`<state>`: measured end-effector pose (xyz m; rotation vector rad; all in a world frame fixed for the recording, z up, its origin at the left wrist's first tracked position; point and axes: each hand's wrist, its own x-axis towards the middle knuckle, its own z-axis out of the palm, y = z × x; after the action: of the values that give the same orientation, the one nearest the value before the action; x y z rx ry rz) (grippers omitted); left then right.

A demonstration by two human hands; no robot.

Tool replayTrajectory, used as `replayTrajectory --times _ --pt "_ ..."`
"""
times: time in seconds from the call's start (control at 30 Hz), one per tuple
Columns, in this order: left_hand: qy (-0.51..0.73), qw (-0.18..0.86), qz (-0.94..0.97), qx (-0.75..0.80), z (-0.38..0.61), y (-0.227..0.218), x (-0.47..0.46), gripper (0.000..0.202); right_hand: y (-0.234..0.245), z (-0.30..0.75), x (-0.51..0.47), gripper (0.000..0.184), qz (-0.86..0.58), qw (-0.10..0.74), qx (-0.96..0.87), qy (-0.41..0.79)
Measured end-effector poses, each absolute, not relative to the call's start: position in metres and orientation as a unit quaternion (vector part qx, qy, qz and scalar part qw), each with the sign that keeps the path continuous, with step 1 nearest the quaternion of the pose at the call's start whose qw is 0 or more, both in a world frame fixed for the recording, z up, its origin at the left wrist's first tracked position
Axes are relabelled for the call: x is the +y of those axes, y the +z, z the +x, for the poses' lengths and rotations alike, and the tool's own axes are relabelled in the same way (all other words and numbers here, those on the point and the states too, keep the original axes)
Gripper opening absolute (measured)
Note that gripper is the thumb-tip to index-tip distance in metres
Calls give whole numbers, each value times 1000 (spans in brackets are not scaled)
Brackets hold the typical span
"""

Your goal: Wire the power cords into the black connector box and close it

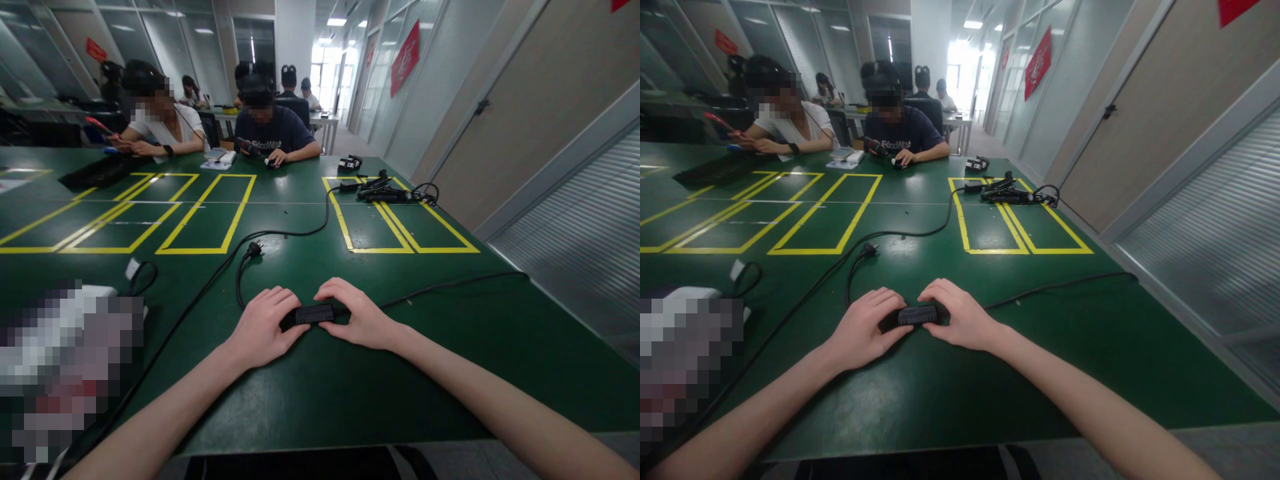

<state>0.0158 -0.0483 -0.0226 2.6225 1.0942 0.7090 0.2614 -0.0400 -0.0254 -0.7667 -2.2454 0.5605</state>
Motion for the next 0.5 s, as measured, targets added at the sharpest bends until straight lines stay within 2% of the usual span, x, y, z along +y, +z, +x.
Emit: replayTrajectory --times 0.13,0.27,0.37,0.5 --pt "271 125 885 359 17 -22 -52 12 -24 260 -41 24 -293 343 -861 235" --pt "309 186 871 332 18 -22 -54 25 -28 259 -42 32 -289 358 -859 226" --pt "306 203 870 328 18 -23 -53 18 -29 258 -42 31 -295 352 -859 227" --pt "314 213 864 332 18 -22 -52 20 -28 258 -41 29 -295 354 -859 224"
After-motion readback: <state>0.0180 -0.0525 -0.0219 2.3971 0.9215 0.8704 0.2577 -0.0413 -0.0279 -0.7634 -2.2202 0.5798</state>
